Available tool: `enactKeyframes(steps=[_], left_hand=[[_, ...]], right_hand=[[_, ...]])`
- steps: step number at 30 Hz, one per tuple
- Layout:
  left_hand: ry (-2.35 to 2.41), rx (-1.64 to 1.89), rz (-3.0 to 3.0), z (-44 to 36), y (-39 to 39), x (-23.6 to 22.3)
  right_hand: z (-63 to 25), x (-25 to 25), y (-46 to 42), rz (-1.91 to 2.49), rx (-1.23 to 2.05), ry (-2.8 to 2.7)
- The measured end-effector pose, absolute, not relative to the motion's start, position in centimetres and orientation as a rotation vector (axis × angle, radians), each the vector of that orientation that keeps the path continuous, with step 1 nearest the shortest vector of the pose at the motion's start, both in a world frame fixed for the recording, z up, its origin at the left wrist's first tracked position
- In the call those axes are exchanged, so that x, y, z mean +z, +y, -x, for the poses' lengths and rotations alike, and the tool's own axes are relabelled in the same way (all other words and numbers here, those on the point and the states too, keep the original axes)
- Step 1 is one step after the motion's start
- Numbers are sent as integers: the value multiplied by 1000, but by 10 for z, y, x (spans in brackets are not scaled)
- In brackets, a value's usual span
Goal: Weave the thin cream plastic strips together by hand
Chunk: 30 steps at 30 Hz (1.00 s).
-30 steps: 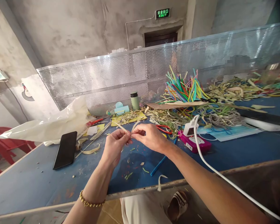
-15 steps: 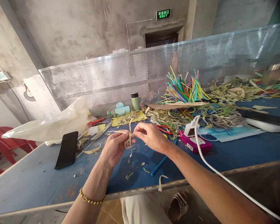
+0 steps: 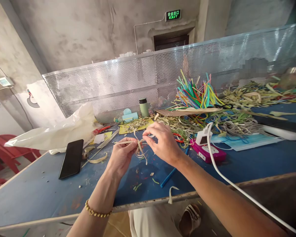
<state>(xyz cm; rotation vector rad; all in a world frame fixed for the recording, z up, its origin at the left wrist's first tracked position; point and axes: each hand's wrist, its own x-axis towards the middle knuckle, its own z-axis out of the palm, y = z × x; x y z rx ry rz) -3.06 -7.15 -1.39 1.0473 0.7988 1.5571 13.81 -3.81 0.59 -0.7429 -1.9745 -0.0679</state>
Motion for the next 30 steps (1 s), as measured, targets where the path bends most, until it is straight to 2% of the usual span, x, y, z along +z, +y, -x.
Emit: enactKeyframes(steps=[2,7,14,19,25,30], left_hand=[[802,1606,-1029,31,-70,-15],[799,1651,-1018,31,-69,-16],[722,1534,-1042,28,-71,-14],[700,1548,-977,29,-70,-14],[696,1533,-991,30,-70,-16],[718,1541,-1051,29,-72,-16]], right_hand=[[-136,5,-42,729,-145,-1994],[-127,-2,-45,782,-67,-2121],[-126,-5,-38,823,228,-2070],[-128,-6,-37,736,298,-2084],[-129,1,-44,776,586,-2020],[-130,3,-47,810,659,-2006]])
